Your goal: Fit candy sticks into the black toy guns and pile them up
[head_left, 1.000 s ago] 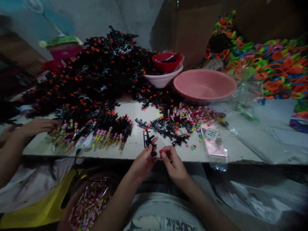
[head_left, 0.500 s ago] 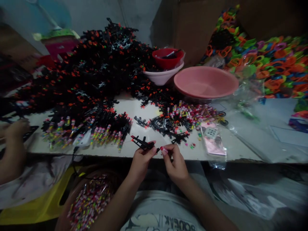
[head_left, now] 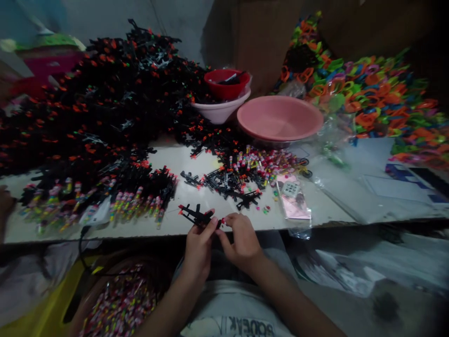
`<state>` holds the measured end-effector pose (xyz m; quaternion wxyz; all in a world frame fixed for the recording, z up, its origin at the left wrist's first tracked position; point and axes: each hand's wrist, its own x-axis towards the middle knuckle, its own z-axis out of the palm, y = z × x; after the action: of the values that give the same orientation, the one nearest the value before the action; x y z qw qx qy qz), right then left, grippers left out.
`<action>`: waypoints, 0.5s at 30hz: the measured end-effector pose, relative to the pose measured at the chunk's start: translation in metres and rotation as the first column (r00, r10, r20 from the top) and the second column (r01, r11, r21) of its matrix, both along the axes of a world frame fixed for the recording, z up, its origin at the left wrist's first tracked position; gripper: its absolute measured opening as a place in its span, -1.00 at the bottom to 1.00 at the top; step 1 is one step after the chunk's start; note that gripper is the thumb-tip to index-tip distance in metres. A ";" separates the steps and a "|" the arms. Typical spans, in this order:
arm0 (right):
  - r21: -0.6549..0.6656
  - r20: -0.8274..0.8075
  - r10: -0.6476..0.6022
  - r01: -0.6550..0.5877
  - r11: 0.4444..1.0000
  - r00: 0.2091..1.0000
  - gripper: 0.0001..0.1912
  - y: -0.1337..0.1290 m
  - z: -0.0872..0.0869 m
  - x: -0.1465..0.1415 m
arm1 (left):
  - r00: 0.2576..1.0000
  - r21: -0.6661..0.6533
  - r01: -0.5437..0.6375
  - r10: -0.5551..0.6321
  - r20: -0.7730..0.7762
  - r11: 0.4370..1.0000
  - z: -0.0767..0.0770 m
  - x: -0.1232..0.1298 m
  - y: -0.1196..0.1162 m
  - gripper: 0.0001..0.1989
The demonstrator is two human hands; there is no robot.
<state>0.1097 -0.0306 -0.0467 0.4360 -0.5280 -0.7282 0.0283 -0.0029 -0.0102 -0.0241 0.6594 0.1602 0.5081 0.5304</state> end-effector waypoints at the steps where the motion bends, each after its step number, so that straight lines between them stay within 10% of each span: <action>1: -0.004 0.035 -0.004 0.004 1.000 0.999 -0.92 0.001 0.000 0.002 | 1.000 -0.016 0.002 -0.002 0.021 1.000 -0.001 0.001 0.000 -0.56; 10: -0.219 0.174 -0.011 0.050 0.975 0.985 -0.82 -0.003 -0.001 0.014 | 0.993 -0.109 0.114 -0.112 0.031 0.987 -0.007 0.015 0.002 -0.59; 15: -0.202 0.045 -0.103 0.110 0.973 0.994 -0.60 -0.012 0.003 0.071 | 0.961 -0.066 0.138 -0.149 -0.231 0.988 -0.005 -0.002 0.019 -0.48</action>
<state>0.1806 -0.0429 -0.0436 0.3680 -0.6084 -0.6996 0.0704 -0.0045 0.0092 -0.0289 0.6350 0.2420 0.5827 0.4457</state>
